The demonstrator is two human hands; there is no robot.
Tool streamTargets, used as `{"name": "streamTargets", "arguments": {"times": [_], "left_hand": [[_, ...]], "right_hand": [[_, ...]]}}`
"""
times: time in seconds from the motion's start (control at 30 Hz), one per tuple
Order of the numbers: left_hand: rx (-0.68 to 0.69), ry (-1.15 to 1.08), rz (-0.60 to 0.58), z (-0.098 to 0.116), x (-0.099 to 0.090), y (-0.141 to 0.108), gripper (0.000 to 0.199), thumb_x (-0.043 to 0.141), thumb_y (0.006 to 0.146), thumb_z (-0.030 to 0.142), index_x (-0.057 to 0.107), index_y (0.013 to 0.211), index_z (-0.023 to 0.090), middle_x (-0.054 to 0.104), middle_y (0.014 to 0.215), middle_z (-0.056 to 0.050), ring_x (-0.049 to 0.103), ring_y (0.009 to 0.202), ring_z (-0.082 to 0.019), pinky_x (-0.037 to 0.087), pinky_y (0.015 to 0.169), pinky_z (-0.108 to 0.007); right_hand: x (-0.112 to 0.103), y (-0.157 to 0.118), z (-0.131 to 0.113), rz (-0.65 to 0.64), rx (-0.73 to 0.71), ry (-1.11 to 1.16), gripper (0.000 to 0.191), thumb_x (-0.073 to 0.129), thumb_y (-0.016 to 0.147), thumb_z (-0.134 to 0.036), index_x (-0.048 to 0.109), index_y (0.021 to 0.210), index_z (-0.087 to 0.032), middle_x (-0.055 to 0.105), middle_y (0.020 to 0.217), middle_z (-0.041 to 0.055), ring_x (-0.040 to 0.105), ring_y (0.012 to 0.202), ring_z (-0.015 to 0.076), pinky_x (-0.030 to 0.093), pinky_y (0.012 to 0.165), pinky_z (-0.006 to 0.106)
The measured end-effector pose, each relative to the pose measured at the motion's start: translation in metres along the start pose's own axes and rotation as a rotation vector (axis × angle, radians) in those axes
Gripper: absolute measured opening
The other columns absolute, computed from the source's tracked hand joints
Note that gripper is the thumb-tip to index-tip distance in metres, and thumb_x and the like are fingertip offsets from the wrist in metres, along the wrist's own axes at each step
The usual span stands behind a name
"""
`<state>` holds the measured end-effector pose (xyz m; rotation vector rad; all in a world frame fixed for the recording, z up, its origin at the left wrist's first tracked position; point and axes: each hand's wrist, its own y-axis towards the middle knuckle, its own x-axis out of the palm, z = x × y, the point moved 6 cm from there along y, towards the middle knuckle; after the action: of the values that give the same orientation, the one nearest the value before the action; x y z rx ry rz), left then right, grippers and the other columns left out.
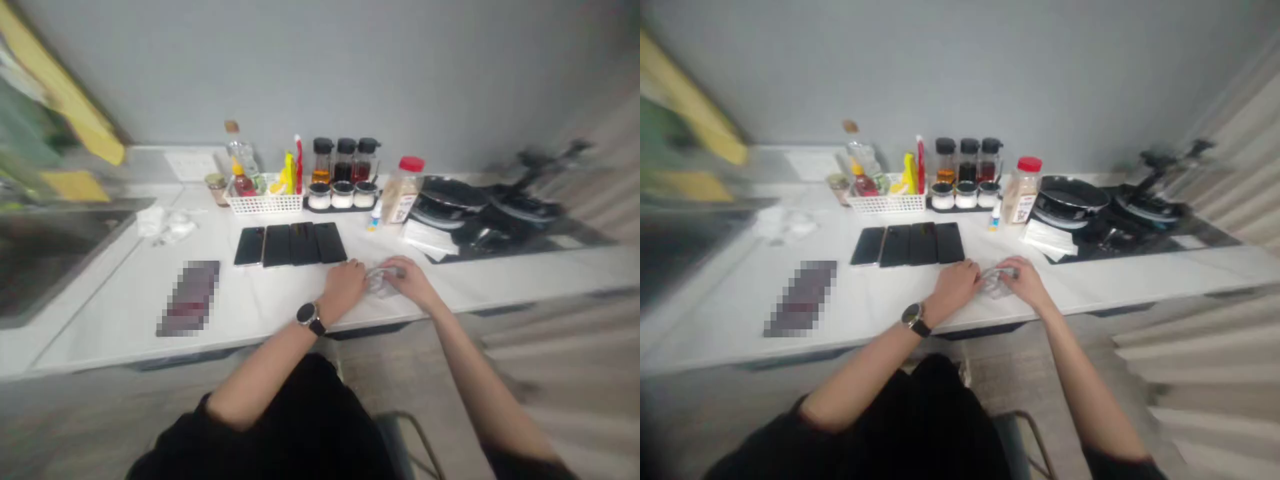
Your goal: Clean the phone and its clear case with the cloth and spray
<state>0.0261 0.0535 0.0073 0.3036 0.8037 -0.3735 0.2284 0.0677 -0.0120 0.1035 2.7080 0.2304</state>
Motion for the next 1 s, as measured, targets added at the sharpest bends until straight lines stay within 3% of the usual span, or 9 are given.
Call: {"name": "streamTargets", "arguments": {"times": [0.17,0.3,0.4,0.47,0.57,0.63,0.7,0.83,1.0], "left_hand": [[0.004,-0.141,-0.010,-0.021,-0.019,-0.008,0.014,0.066,0.096,0.026,0.068,0.085,0.018,0.070,0.091,-0.007,0.064,0.092,-0.025,0.045,0.087,-0.037],[-0.031,-0.369,0.014,-0.048,-0.043,-0.035,0.036,0.049,0.106,0.046,0.066,0.091,0.018,0.070,0.089,-0.004,0.063,0.085,-0.019,0.047,0.080,-0.031],[-0.054,-0.541,0.001,-0.056,-0.049,-0.060,0.057,0.034,0.108,0.064,0.066,0.115,0.017,0.072,0.101,-0.007,0.065,0.088,-0.018,0.049,0.078,-0.029],[-0.082,-0.742,-0.066,-0.055,-0.044,-0.073,0.063,0.056,0.099,0.071,0.063,0.131,0.018,0.073,0.102,-0.006,0.066,0.085,-0.017,0.049,0.075,-0.028],[-0.167,-1.028,-0.135,-0.051,-0.036,-0.086,0.064,0.093,0.074,0.057,0.072,0.118,0.015,0.075,0.096,-0.004,0.066,0.078,-0.015,0.049,0.074,-0.027],[-0.244,-1.153,-0.087,-0.053,-0.035,-0.091,0.052,0.095,0.072,0.055,0.077,0.095,0.013,0.075,0.085,-0.004,0.064,0.070,-0.013,0.048,0.069,-0.026],[-0.309,-1.285,0.020,-0.058,-0.037,-0.096,0.049,0.091,0.076,0.059,0.078,0.087,0.013,0.076,0.080,-0.004,0.067,0.070,-0.014,0.050,0.070,-0.026],[-0.366,-1.529,0.082,-0.058,-0.033,-0.106,0.053,0.090,0.077,0.063,0.081,0.100,0.016,0.083,0.097,-0.010,0.077,0.088,-0.022,0.060,0.087,-0.033],[-0.406,-1.503,0.105,-0.057,-0.030,-0.111,0.051,0.103,0.066,0.038,0.081,0.105,0.014,0.085,0.100,-0.009,0.078,0.084,-0.020,0.061,0.084,-0.030]], "right_hand": [[0.010,-0.005,-0.016,-0.071,0.056,0.117,0.042,0.088,0.067,-0.063,0.083,0.081,-0.024,0.081,0.098,0.0089,0.069,0.095,0.0292,0.051,0.094,0.044],[0.047,-0.015,-0.036,-0.131,0.091,0.269,0.048,0.081,0.074,-0.071,0.073,0.078,-0.024,0.072,0.078,0.0033,0.065,0.073,0.0209,0.049,0.071,0.034],[0.082,-0.021,-0.054,-0.131,0.094,0.338,0.054,0.074,0.079,-0.076,0.061,0.071,-0.025,0.058,0.066,-0.0015,0.054,0.062,0.0168,0.042,0.060,0.030],[0.100,-0.022,-0.066,-0.122,0.082,0.341,0.057,0.071,0.081,-0.078,0.055,0.069,-0.025,0.051,0.064,-0.0034,0.048,0.060,0.0152,0.038,0.059,0.029],[0.114,-0.022,-0.082,-0.103,0.052,0.289,0.063,0.072,0.081,-0.080,0.050,0.063,-0.024,0.043,0.061,-0.0047,0.039,0.061,0.0135,0.032,0.059,0.029],[0.118,-0.022,-0.090,-0.102,0.041,0.252,0.066,0.071,0.080,-0.083,0.049,0.061,-0.024,0.042,0.059,-0.0047,0.037,0.061,0.0133,0.030,0.058,0.030],[0.121,-0.022,-0.094,-0.118,0.040,0.231,0.067,0.068,0.080,-0.086,0.051,0.062,-0.024,0.046,0.059,-0.0040,0.040,0.061,0.0140,0.031,0.059,0.030],[0.128,-0.024,-0.095,-0.146,0.039,0.214,0.066,0.066,0.080,-0.087,0.056,0.067,-0.023,0.054,0.064,-0.0023,0.046,0.065,0.0161,0.036,0.060,0.030],[0.135,-0.026,-0.091,-0.140,0.027,0.204,0.064,0.065,0.083,-0.084,0.055,0.067,-0.023,0.052,0.064,-0.0025,0.046,0.065,0.0159,0.037,0.062,0.030]]}}
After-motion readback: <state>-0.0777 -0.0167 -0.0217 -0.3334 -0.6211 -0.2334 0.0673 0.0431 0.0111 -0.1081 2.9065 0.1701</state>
